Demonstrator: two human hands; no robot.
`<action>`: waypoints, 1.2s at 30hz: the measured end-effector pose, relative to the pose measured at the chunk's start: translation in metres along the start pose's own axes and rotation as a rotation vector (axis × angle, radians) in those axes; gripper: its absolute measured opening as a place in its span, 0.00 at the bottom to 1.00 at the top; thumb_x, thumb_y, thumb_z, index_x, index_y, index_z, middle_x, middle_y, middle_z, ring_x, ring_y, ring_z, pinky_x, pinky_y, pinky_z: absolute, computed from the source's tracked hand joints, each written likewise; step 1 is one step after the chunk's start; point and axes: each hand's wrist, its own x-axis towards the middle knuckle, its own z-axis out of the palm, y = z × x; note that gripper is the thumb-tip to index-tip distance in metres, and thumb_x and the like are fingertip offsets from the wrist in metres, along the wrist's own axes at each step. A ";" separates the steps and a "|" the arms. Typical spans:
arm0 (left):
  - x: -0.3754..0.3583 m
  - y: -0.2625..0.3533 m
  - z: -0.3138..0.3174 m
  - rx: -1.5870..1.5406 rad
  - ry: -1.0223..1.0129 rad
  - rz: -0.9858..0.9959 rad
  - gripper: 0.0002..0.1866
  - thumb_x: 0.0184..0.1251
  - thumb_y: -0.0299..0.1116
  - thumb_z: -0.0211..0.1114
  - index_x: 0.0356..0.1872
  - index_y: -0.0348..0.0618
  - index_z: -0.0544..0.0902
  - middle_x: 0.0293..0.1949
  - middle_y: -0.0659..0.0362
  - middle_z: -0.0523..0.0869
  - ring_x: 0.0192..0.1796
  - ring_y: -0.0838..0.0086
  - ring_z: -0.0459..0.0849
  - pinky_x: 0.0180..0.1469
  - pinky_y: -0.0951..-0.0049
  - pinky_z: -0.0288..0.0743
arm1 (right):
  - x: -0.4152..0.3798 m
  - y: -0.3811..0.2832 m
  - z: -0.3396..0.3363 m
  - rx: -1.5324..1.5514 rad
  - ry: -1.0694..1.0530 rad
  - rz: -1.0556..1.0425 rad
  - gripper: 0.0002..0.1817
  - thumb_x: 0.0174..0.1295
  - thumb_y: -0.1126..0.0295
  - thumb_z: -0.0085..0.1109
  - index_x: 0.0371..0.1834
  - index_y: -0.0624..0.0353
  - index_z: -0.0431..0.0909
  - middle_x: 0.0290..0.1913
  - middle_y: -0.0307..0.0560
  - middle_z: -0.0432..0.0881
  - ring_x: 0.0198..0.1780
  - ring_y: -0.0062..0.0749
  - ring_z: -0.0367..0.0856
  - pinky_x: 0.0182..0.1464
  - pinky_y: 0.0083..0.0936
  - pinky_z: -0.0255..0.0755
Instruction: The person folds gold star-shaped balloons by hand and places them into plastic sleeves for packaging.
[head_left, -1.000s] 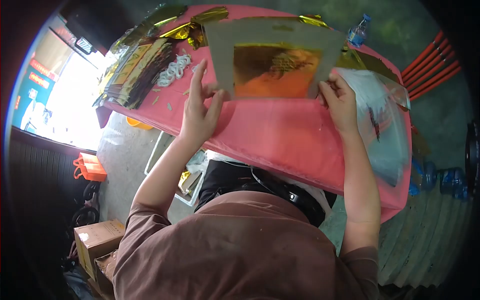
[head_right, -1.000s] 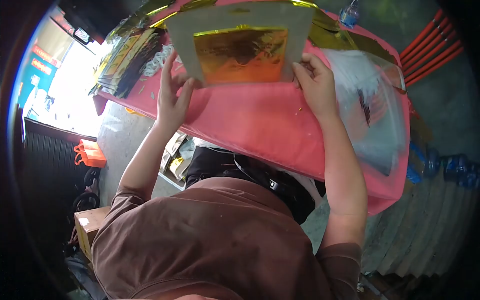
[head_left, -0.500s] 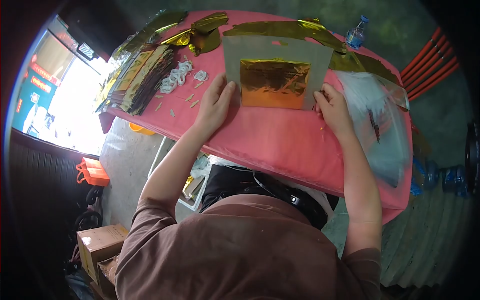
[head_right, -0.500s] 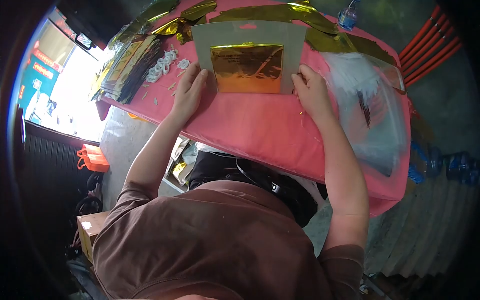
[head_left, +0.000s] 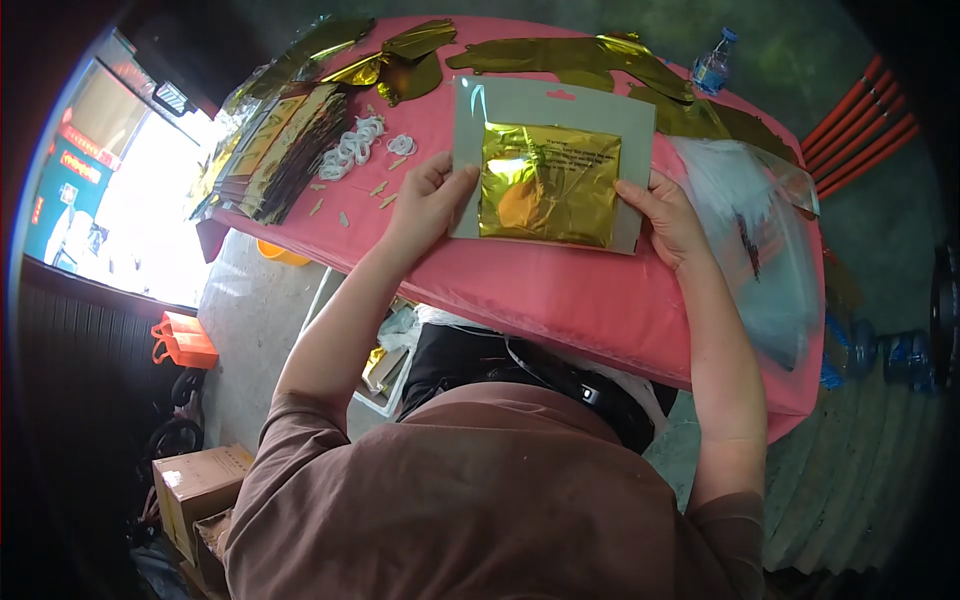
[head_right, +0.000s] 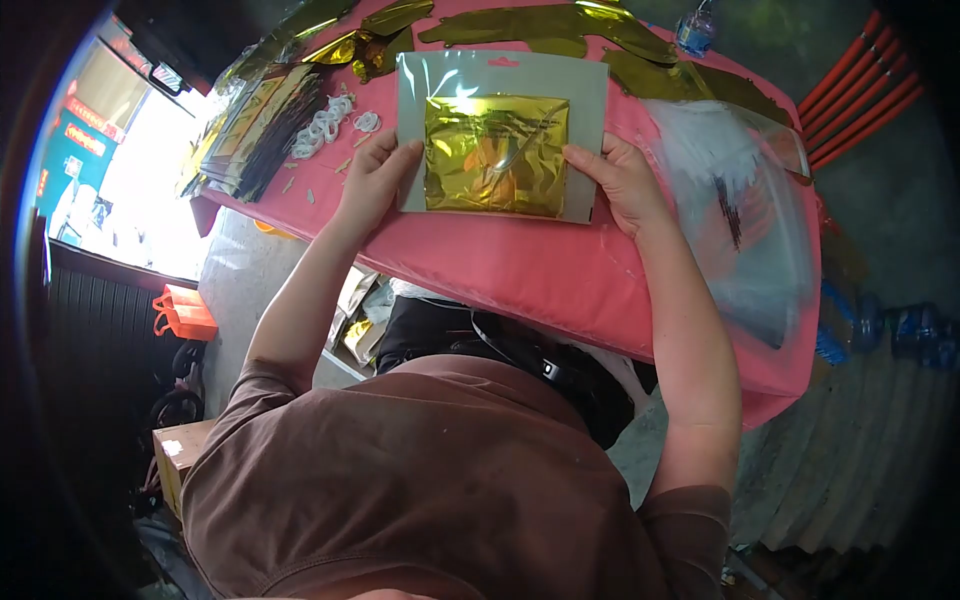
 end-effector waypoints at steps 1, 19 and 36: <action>0.000 0.001 0.001 -0.001 -0.001 0.001 0.10 0.69 0.34 0.58 0.43 0.38 0.78 0.27 0.68 0.79 0.26 0.91 0.73 0.26 0.87 0.63 | 0.001 0.003 -0.007 -0.001 0.001 0.000 0.12 0.61 0.72 0.60 0.48 0.60 0.78 0.45 0.39 0.83 0.44 0.20 0.80 0.51 0.18 0.71; -0.003 0.005 0.020 -0.291 0.015 -0.090 0.10 0.60 0.30 0.67 0.40 0.36 0.81 0.37 0.58 0.86 0.37 0.78 0.83 0.40 0.78 0.77 | -0.003 -0.007 0.036 0.093 0.041 0.186 0.17 0.56 0.72 0.64 0.49 0.63 0.74 0.44 0.46 0.81 0.43 0.30 0.82 0.47 0.26 0.78; -0.004 0.011 0.017 -0.322 -0.009 -0.196 0.13 0.63 0.33 0.65 0.44 0.37 0.80 0.39 0.59 0.85 0.38 0.79 0.83 0.40 0.77 0.77 | -0.003 -0.004 0.027 0.128 0.101 0.089 0.13 0.58 0.74 0.62 0.46 0.62 0.75 0.41 0.43 0.81 0.42 0.27 0.82 0.44 0.26 0.79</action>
